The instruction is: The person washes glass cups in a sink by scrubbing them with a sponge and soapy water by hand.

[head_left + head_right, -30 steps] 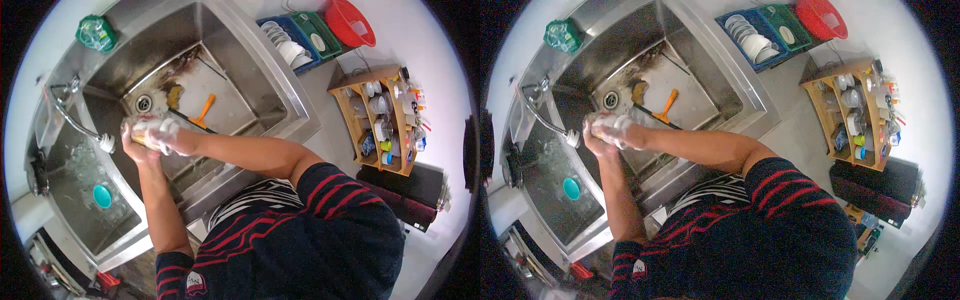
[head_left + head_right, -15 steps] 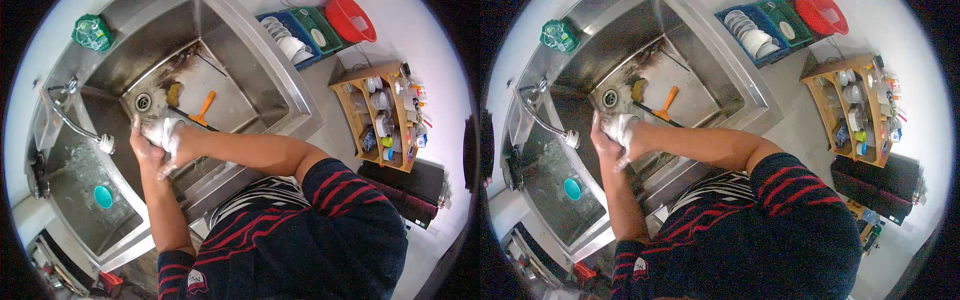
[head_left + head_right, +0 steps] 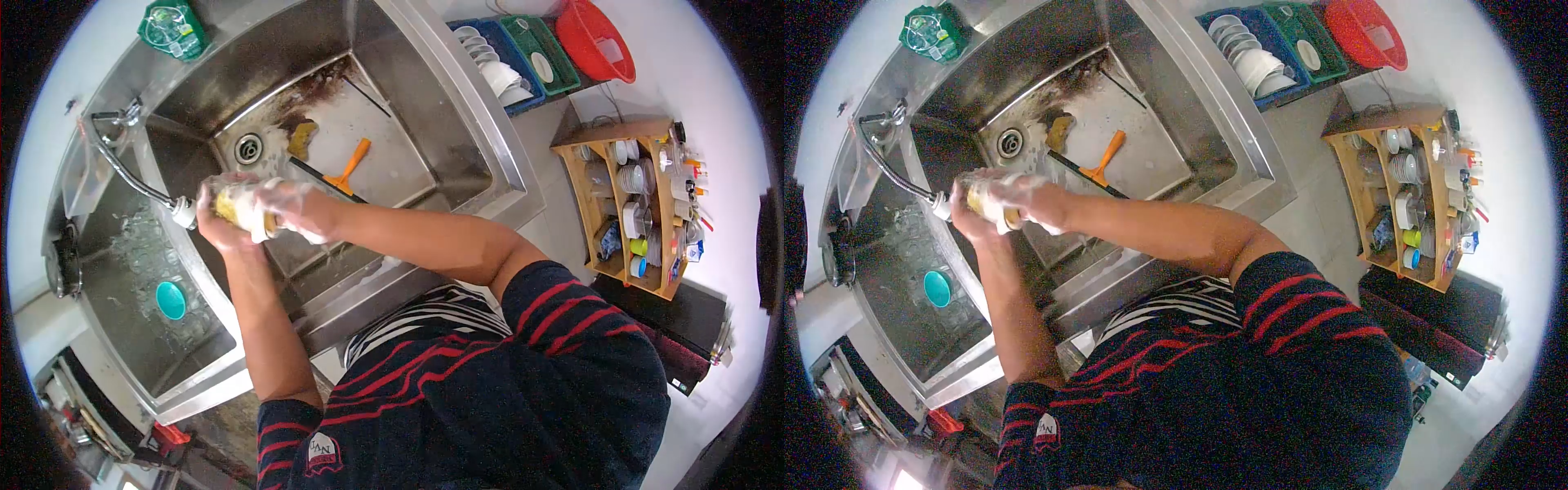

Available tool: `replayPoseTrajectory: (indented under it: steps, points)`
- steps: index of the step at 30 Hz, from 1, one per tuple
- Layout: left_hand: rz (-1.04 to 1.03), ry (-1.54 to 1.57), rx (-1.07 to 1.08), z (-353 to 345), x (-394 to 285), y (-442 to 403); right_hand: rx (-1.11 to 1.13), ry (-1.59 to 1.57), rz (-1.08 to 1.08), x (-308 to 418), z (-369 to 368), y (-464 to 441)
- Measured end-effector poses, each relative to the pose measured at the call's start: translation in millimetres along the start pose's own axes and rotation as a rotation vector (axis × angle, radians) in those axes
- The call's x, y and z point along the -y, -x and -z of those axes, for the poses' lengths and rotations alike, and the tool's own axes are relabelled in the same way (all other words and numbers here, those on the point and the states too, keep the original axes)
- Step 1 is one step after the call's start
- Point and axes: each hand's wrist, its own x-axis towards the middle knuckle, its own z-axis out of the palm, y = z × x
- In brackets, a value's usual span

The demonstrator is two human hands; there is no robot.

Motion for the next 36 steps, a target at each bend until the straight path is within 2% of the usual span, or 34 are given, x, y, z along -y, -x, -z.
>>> replayPoseTrajectory:
  steps: [2,3,4,6,7,8,9,10,11,12,13,14,15,16,18,20,21,22,23,24,25,26,28,29,30,32,33,34,36]
  points:
    - [0.046,0.020,0.007,-20.9,0.8,8.8,-0.099,0.669,0.347,10.1,-17.2,22.1]
    - [0.101,-0.034,-0.078,-26.5,1.5,9.3,-0.069,0.984,0.631,9.4,-12.2,19.6]
    - [0.157,-0.089,-0.167,-27.4,2.8,10.4,-0.070,0.980,0.624,8.6,-7.2,19.5]
    - [0.205,-0.111,-0.185,-18.4,8.2,3.5,-0.007,1.271,0.621,12.6,-0.6,20.8]
    - [0.193,-0.145,-0.215,-18.8,11.0,4.3,-0.034,1.445,0.290,17.0,-6.6,28.1]
    - [0.180,-0.181,-0.249,-16.6,11.6,6.2,-0.025,1.441,0.293,13.5,-5.6,19.6]
    - [0.148,-0.025,-0.070,-17.9,9.7,12.7,-0.020,1.047,0.279,15.5,-10.1,7.4]
    - [0.146,-0.027,-0.078,-20.3,10.8,16.4,-0.017,0.653,0.254,16.1,-14.9,2.1]
    - [0.115,0.020,-0.041,-25.1,15.5,18.2,-0.073,0.231,0.138,16.7,-17.5,9.6]
    - [0.079,0.067,0.003,-32.4,16.6,15.8,-0.064,0.233,0.139,17.5,-13.6,10.4]
    - [0.043,-0.100,-0.055,-17.9,16.7,4.9,-0.056,0.362,0.291,16.4,-7.8,8.2]
    - [0.087,-0.052,-0.032,-11.2,15.5,1.7,-0.047,0.481,0.441,12.9,-3.9,8.0]
    - [0.140,-0.055,-0.114,-25.8,11.7,6.1,-0.061,0.798,0.472,25.2,-10.6,19.1]
    - [0.182,-0.057,-0.206,-42.1,9.4,10.0,0.011,1.343,0.381,48.9,-15.2,25.5]
    - [0.139,-0.197,-0.226,-0.7,19.6,-6.5,-0.110,1.339,0.723,4.7,0.1,11.2]
    - [0.141,-0.046,-0.254,-20.7,11.0,8.2,-0.069,1.004,0.291,7.1,-6.5,6.4]
    - [0.069,-0.026,-0.126,-14.1,10.5,7.6,-0.016,0.143,0.068,3.1,4.6,4.4]
    - [0.002,-0.007,0.016,-15.6,9.2,6.6,0.005,0.135,0.069,3.5,1.4,3.8]
    - [0.015,0.039,-0.119,-19.9,12.3,4.8,-0.029,0.318,0.221,5.4,-1.6,4.7]
    - [0.018,-0.093,-0.176,-19.0,10.5,3.4,-0.071,0.504,0.372,9.8,-6.9,6.3]
    - [0.093,-0.083,-0.222,-28.0,7.6,6.2,0.072,0.891,0.512,26.0,-19.1,8.2]
    - [0.168,-0.071,-0.267,-36.6,4.5,9.2,0.077,0.893,0.505,24.0,-20.2,11.6]
    - [0.186,-0.010,-0.271,-17.8,6.9,3.2,-0.106,1.509,0.758,14.0,-22.4,16.3]
    - [0.203,0.043,-0.267,-6.8,6.5,2.3,0.016,1.002,0.187,5.4,-14.1,11.2]
    - [0.195,0.041,-0.276,-8.1,1.7,6.5,0.026,0.995,0.186,1.0,-11.5,10.7]
    - [-0.026,0.147,-0.159,-15.9,-6.8,7.0,0.050,-0.077,0.106,2.4,-1.1,11.4]
    - [-0.048,0.093,-0.143,-25.2,-6.3,13.9,0.043,0.305,-0.027,13.9,1.5,20.4]
    - [-0.046,0.099,-0.142,-24.1,-4.5,12.0,0.040,0.309,-0.030,13.5,-2.1,21.0]
    - [-0.017,0.144,-0.168,-17.8,1.6,9.6,-0.065,1.152,0.440,13.3,-18.5,24.1]
